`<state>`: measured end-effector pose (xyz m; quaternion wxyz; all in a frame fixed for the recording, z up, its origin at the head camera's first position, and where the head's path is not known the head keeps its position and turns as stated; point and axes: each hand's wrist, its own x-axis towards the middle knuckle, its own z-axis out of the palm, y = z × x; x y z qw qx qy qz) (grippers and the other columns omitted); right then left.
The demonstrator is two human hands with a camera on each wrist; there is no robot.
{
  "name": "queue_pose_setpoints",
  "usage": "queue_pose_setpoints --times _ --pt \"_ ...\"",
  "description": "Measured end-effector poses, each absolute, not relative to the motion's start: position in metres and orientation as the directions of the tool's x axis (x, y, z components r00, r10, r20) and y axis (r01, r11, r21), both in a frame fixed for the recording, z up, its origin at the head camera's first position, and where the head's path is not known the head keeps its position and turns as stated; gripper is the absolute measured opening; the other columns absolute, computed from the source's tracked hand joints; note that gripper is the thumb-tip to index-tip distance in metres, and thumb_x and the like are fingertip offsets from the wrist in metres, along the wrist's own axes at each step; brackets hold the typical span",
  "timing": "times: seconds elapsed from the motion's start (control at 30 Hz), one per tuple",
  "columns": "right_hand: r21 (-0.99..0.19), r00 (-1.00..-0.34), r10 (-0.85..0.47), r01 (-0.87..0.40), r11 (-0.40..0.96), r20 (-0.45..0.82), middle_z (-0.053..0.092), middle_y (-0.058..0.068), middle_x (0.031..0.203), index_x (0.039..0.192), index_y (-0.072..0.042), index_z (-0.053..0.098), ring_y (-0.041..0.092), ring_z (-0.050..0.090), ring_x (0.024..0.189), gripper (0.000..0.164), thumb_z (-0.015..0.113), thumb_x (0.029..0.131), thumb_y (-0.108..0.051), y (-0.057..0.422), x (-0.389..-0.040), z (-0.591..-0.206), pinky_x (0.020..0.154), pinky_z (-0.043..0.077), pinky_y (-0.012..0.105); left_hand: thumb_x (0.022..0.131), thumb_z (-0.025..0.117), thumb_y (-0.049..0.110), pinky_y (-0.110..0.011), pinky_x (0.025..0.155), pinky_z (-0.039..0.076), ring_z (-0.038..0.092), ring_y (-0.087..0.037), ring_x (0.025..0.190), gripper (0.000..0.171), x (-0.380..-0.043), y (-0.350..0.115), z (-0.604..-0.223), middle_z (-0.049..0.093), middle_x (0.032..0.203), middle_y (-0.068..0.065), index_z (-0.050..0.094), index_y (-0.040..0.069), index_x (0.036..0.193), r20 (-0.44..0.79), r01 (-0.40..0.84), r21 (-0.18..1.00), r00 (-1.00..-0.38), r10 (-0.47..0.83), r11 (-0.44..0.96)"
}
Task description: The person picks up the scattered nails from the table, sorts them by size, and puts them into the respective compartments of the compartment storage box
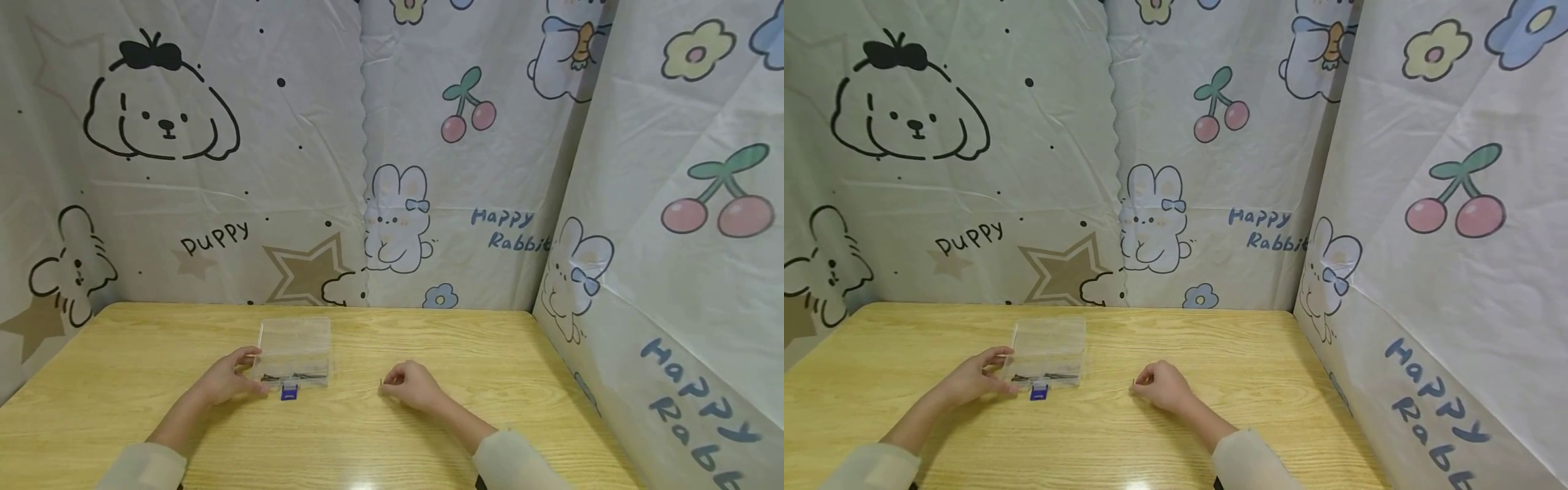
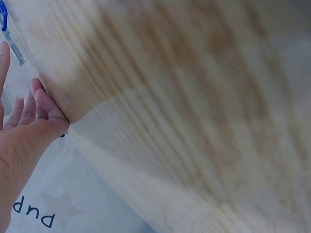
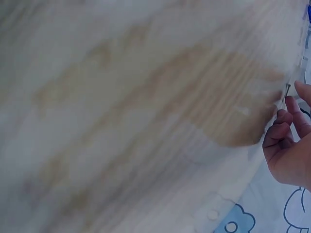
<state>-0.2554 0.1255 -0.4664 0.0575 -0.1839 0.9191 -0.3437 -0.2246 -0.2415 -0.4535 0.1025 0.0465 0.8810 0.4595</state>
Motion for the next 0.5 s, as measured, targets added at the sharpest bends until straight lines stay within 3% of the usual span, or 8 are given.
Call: queue_pose_setpoints --times 0.23,0.5 --pt "-0.648 -0.938 -0.343 -0.287 0.706 0.042 0.054 -0.002 0.081 0.080 -0.014 0.069 0.010 0.045 0.068 0.015 0.073 0.081 -0.028 0.1220 -0.2519 -0.4717 0.057 0.038 0.021 0.072 0.080 0.030 -0.062 0.100 0.036 0.026 -0.058 0.129 0.092 -0.2261 -0.2416 -0.4556 0.030 0.141 -0.037 0.029 -0.003 0.141 -0.147 -0.018 0.818 -0.973 0.179 0.575" --pt "-0.610 -0.933 -0.352 -0.319 0.726 0.070 0.056 -0.002 0.084 0.084 -0.013 0.069 0.008 0.046 0.072 0.007 0.067 0.085 -0.020 0.1206 -0.2522 -0.4735 0.061 0.040 0.021 0.072 0.080 0.033 -0.061 0.099 0.037 0.026 -0.058 0.129 0.094 -0.2262 -0.2428 -0.4557 0.030 0.140 -0.038 0.029 -0.004 0.141 -0.136 -0.006 0.813 -0.974 0.181 0.582"
